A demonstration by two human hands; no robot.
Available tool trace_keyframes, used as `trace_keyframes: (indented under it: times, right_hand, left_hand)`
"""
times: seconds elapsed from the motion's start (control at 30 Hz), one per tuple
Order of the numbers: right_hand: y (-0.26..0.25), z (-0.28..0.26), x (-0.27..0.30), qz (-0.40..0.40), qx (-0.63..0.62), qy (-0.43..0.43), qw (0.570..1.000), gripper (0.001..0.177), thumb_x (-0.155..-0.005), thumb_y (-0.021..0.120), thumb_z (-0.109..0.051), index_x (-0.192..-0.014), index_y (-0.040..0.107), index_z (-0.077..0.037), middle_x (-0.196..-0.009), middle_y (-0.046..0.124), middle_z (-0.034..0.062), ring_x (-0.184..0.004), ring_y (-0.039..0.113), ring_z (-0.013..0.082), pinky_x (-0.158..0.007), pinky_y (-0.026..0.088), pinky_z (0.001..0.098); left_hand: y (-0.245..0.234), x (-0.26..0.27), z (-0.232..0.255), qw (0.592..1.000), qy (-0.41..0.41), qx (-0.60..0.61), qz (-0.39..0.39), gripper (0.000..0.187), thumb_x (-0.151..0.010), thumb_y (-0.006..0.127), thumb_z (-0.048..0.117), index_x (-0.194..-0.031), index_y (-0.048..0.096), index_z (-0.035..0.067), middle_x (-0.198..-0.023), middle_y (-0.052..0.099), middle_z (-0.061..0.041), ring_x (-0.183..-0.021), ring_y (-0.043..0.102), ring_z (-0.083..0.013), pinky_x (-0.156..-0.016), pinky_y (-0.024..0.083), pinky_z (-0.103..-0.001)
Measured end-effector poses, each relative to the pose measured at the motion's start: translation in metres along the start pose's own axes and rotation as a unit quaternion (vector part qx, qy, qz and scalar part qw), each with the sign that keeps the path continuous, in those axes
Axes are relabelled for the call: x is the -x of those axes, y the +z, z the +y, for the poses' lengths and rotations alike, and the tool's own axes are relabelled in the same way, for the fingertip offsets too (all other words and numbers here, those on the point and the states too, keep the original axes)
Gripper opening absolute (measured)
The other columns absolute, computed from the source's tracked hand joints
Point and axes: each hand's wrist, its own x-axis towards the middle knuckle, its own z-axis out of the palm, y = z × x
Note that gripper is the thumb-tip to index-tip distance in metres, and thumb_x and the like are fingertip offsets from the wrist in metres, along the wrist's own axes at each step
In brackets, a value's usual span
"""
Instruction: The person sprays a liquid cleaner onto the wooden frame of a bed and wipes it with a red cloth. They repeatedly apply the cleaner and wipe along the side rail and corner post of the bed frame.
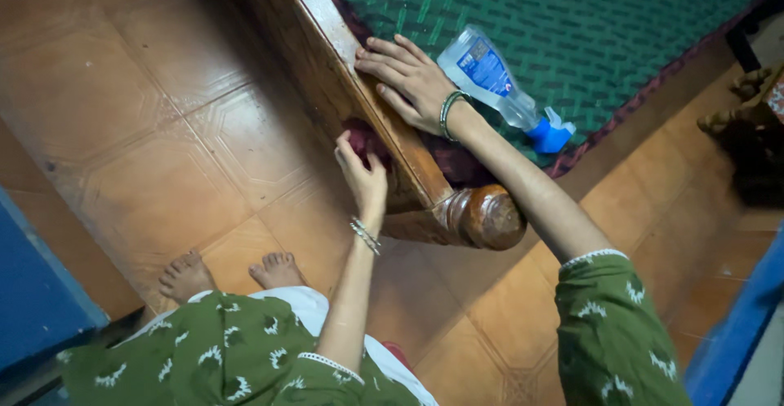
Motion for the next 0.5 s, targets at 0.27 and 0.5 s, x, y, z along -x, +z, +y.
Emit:
trace_keyframes:
  times: [0.27,0.5]
  right_hand:
    - [0.003,0.001,0.000,-0.003,0.022,-0.008,1.000,0.044,-0.111,0.046,-0.022,-0.153,0.049,-0.008,-0.161,0.047,0.0105,-0.155,0.031,0.0292,-0.130,0.015,0.0511]
    - [0.001,0.000,0.001,-0.009,0.025,-0.008,1.000,0.045,-0.112,0.045,-0.024,-0.154,0.048,-0.008,-0.162,0.046,0.0103,-0.156,0.029,0.0287,-0.130,0.014,0.0506]
  left_hand:
    - [-0.013,0.103,0.012,0.999,0.015,0.008,-0.036,0.057,-0.087,0.060,-0.007,-0.142,0.050,0.003,-0.131,0.055,-0.022,-0.117,0.061,-0.0383,-0.102,0.050,-0.043]
    - [-0.025,0.084,-0.029,0.997,-0.005,-0.057,-0.059,0.062,-0.075,0.064,-0.008,-0.136,0.052,0.002,-0.122,0.061,-0.022,-0.110,0.062,-0.0418,-0.095,0.051,-0.045]
